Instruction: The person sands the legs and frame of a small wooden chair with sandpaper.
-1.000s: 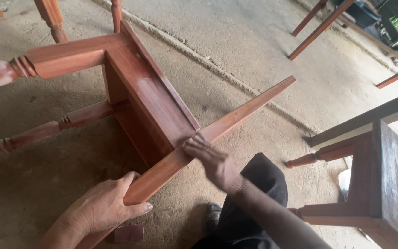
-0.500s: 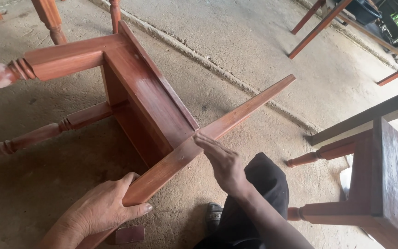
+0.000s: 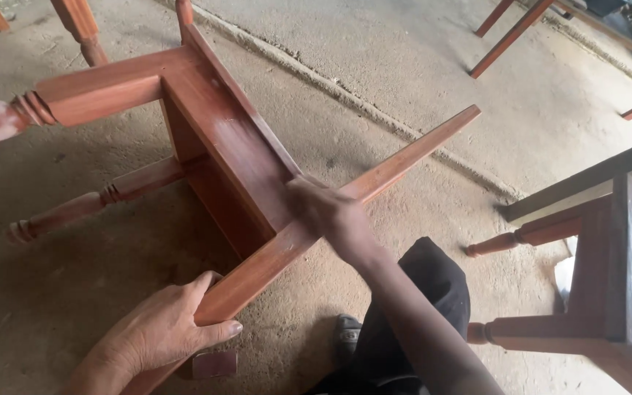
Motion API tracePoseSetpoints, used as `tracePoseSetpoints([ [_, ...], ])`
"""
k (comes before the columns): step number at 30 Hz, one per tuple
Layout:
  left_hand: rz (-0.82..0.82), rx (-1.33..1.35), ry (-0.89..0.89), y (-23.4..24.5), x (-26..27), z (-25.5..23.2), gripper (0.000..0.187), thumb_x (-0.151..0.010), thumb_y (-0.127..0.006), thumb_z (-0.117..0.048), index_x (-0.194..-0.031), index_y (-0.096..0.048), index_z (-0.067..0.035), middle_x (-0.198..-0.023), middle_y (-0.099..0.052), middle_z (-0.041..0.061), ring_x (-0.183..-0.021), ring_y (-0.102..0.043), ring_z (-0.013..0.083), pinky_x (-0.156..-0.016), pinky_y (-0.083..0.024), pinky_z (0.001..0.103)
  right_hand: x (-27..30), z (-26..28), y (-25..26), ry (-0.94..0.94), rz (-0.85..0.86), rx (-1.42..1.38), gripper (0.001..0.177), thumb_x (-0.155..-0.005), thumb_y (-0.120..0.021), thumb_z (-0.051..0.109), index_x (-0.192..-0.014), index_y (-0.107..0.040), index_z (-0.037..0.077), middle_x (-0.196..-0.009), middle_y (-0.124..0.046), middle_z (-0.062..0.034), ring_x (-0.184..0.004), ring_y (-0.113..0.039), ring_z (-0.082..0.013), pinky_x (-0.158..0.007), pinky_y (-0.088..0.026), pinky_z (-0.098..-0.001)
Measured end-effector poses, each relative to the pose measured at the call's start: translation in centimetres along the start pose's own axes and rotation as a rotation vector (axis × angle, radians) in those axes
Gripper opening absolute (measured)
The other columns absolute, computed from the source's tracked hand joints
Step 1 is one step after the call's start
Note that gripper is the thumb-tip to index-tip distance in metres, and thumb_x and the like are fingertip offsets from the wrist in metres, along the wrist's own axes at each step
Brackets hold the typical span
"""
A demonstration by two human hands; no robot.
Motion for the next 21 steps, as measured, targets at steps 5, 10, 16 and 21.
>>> tracePoseSetpoints([
  [5,-0.011,-0.012,-0.01,0.4,1.0,-0.4,0.109,-0.076,-0.072,-0.067,-0.157,-0.029,-0.01,-0.134,-0.068,0.016,-0.125,-0.07,0.0241,-0.108,-0.059,0.042,1.6,-1.0,-2.4,0.178,0.056,-0.009,0.04,-0.096,-0.052,-0.015,-0.132,-0.065,-0.003,-0.139,-0.066,-0.0201,-0.135,-0.058,-0.0342,-0.108,-0.053,-0.0419],
  [10,-0.034,0.033,-0.098,0.2,0.2,-0.2,0.106,-0.073,-0.074,-0.063,-0.154,-0.036,-0.007,-0.131,-0.069,0.019,-0.123,-0.07,0.026,-0.11,-0.055,0.041,1.6,-2.3,-4.0,0.113,0.051,0.03,0.033,-0.103,-0.059,-0.015,-0.126,-0.07,0.004,-0.135,-0.069,-0.0138,-0.134,-0.063,-0.0271,-0.107,-0.056,-0.0388],
  [16,0.013,0.013,-0.006,1.1,2.0,-1.2,0.106,-0.079,-0.07,-0.061,-0.16,-0.024,-0.01,-0.137,-0.066,0.015,-0.126,-0.069,0.0234,-0.112,-0.054,0.04,-4.5,-0.6,-3.1,0.127,0.139,-0.112,0.032,-0.092,-0.066,-0.012,-0.123,-0.071,-0.004,-0.133,-0.068,-0.0206,-0.129,-0.061,-0.0345,-0.105,-0.057,-0.0429],
  [21,0.013,-0.006,-0.087,-0.1,-0.8,0.9,0.105,-0.083,-0.07,-0.063,-0.157,-0.024,-0.004,-0.135,-0.063,0.019,-0.125,-0.066,0.0272,-0.114,-0.05,0.041,1.2,-5.0,-3.5,0.331,0.089,-0.032,0.032,-0.099,-0.071,-0.007,-0.131,-0.065,-0.003,-0.139,-0.064,-0.0152,-0.134,-0.063,-0.0298,-0.104,-0.058,-0.0384],
])
Point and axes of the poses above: each hand's wrist, its own x-axis away from the middle knuckle, its own y-axis out of the back of the hand, z = x × y, the point moved 1 cm from there along -x, towards the middle knuckle
